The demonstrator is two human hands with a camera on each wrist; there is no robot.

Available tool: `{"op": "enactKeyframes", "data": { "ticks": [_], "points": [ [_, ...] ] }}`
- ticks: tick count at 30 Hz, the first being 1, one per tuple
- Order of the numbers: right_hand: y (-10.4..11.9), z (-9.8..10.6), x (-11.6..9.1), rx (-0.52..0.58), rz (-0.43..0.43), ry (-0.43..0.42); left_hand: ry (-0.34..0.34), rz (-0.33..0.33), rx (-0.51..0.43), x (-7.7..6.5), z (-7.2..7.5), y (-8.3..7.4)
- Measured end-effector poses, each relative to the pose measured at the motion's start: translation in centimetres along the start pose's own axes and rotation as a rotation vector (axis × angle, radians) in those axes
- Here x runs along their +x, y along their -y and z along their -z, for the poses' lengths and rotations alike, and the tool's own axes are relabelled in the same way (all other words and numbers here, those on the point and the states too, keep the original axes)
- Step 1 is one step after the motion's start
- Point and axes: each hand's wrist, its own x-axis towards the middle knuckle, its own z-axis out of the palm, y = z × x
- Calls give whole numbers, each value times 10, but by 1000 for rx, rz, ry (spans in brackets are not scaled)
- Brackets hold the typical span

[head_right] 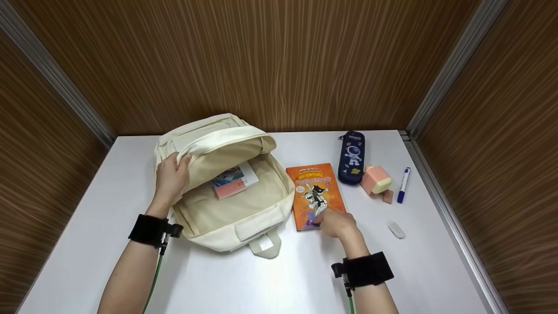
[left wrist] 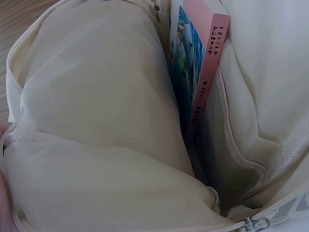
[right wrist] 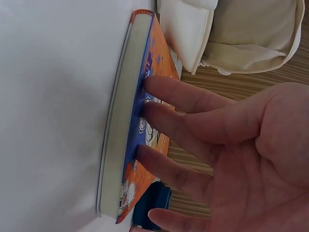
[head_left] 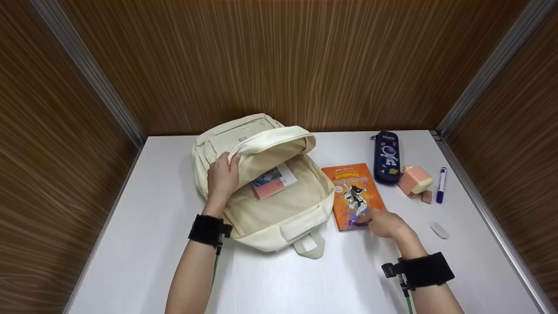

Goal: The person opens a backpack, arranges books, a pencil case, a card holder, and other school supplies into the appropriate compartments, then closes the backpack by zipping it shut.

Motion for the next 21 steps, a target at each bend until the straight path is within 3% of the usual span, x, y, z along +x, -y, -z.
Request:
{"op": "enactKeyframes", "data": {
  "ticks": [6,12,17,21],
  "points": [
    [-11,0,4,105,50,-134,-6,5,4,0,-1,0],
    [-21,5,7,189,23,-237,-2,4,-2,-1,-1,0],
    [-28,4,9,191,-80,-296,3,10,-2,-1,-1,1],
    [-34,1,9,198,-200,-277,7,9,-4,-1,-2,1]
  ]
}}
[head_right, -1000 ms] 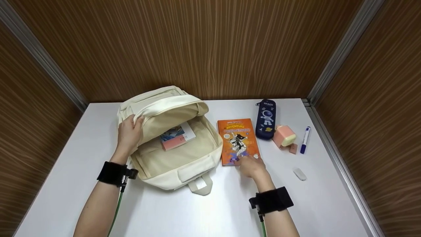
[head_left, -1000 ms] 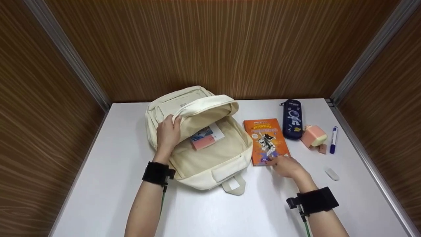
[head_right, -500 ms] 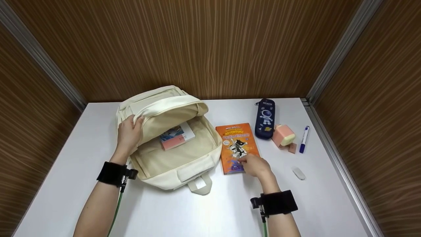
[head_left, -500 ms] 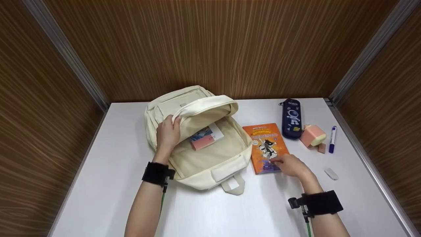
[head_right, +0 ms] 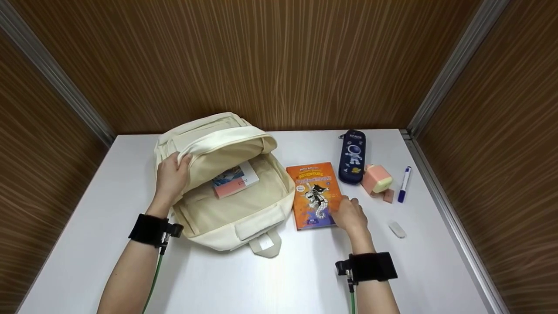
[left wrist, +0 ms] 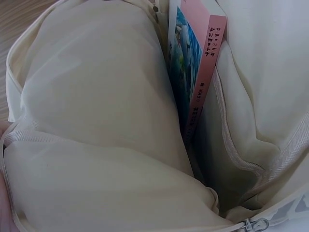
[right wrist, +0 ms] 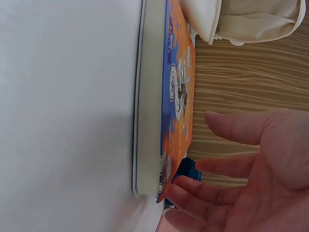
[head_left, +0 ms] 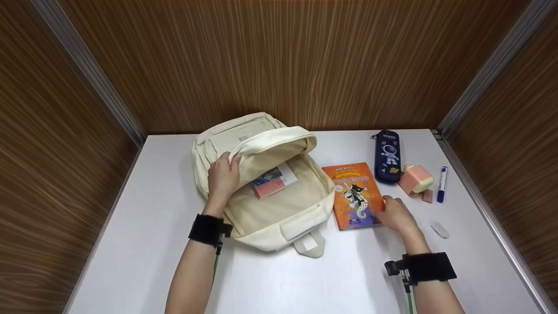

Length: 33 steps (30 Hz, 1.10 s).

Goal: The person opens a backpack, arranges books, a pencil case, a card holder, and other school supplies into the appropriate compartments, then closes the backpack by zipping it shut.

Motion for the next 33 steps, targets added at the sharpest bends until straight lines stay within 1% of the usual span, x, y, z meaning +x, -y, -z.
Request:
{"op": "enactKeyframes", "data": {
  "ticks": [4,7,10,13,18,23,28,33],
  "points": [
    [-6,-2,-1,6,-102,47,-4,-5,-5,0,0,0],
    [-8,-1,-1,2,-170,64,-9,-16,-2,0,0,0],
    [-7,1,-1,-3,-220,66,-13,-30,1,1,0,1],
    [-5,2,0,-15,-248,74,-16,-33,4,1,0,1],
    [-8,1,3,-3,-258,89,-5,-16,-1,0,-1,0],
    [-14,-1,7,42,-241,96,-1,-10,-1,0,0,-1],
    [-18,-2,11,89,-213,123,1,-9,-2,0,0,-2],
    [-20,-3,12,119,-200,138,-3,-9,-1,0,1,-2]
  ]
}}
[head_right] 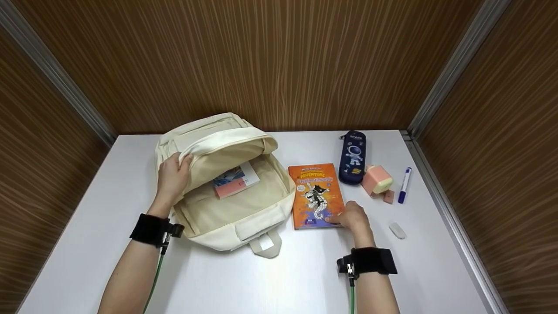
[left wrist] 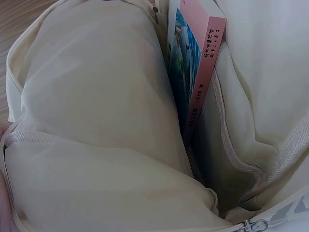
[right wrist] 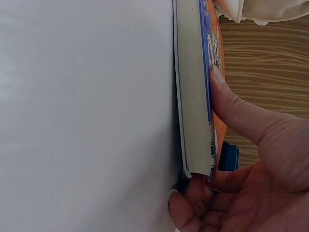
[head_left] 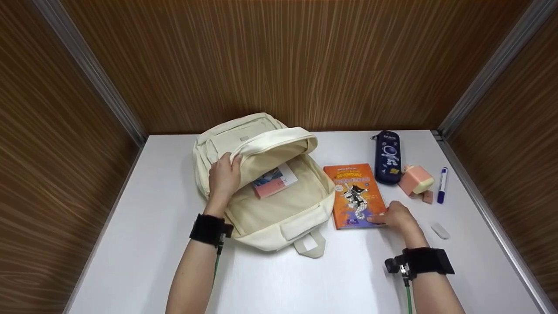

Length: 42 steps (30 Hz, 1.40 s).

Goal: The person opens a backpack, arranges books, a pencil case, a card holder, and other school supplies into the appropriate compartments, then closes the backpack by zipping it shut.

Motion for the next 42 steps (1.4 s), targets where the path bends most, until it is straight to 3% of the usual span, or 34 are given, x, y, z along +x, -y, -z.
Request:
{"op": "enactKeyframes", "data": {
  "ticks": [13,21,31,37,42],
  "points": [
    [-4,2,-4,60,27,46,7,8,7,0,0,2],
    [-3,0,-4,457,-10,140,18,22,14,0,-1,1],
    [3,12,-9,539,146,42,0,14,22,1,-1,2],
    [13,16,-16,686,262,-132,-9,-1,18,0,0,3],
    [21,20,-22,868,250,-289,-7,-4,12,0,0,2]
  ]
}}
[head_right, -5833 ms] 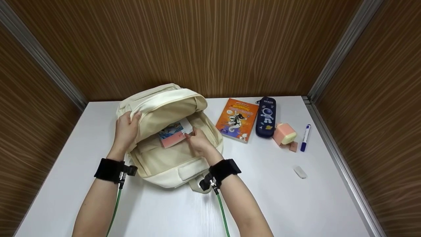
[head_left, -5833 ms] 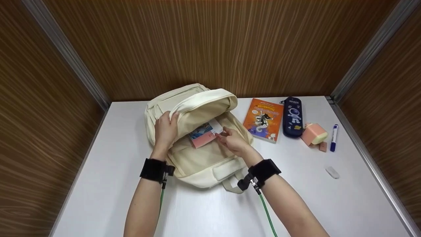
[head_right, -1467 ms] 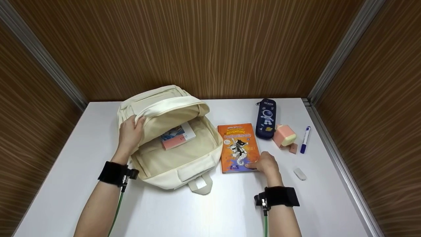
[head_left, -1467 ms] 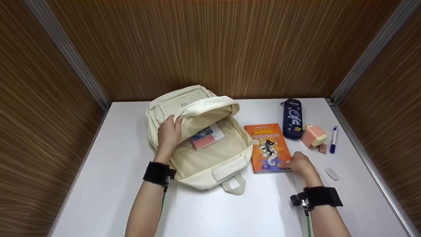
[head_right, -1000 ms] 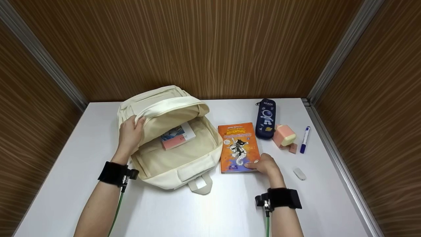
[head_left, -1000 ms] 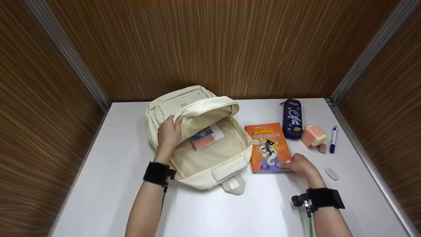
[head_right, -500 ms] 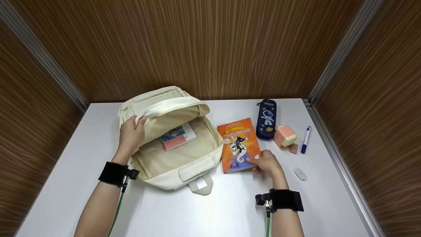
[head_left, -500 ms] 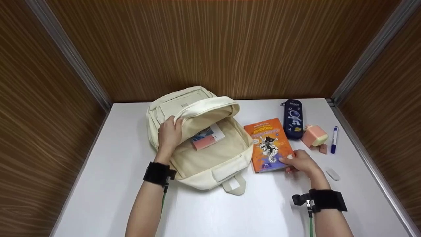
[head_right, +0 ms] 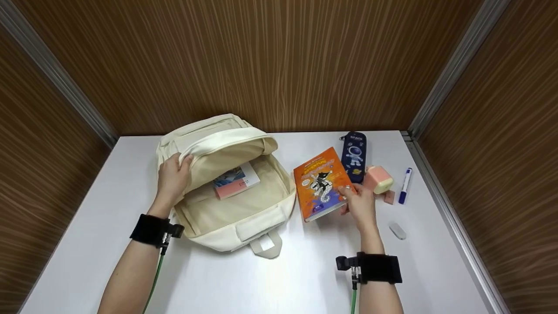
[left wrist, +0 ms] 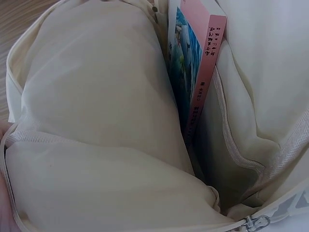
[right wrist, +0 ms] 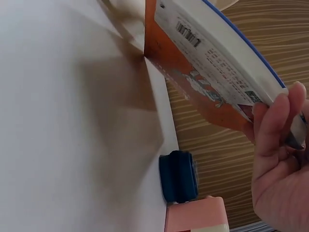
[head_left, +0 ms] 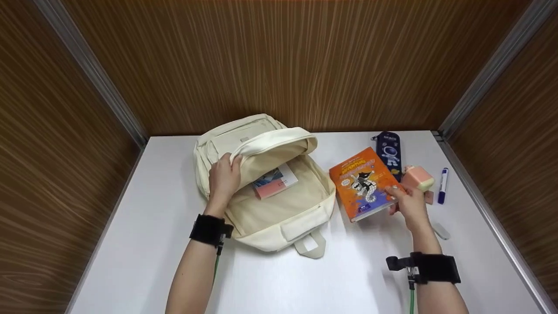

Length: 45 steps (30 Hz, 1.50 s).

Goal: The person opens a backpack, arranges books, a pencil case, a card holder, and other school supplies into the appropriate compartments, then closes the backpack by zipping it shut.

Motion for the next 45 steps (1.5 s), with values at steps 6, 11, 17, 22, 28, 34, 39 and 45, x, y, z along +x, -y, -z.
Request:
{"op": "enactKeyframes", "data": {
  "ticks": [6,11,17,22,28,34,39,45],
  "points": [
    [14,1,-4,285,-102,-85,-7,-3,3,0,-2,1],
    [14,-2,-6,379,-118,31,-15,-10,3,0,-4,2],
    [5,-25,-5,387,-173,201,-24,-14,-14,-1,-4,3],
    [-4,-48,0,364,-200,295,-37,-30,-12,-1,-5,2],
    [-14,-71,6,348,-265,416,-55,-38,-14,0,-5,2],
    [-14,-84,12,243,-299,470,-59,-28,-15,1,-5,2],
    [-12,-92,17,168,-312,497,-64,-26,-18,1,-5,2],
    [-8,-104,19,148,-324,535,-55,-25,-24,0,-5,2]
  ]
}}
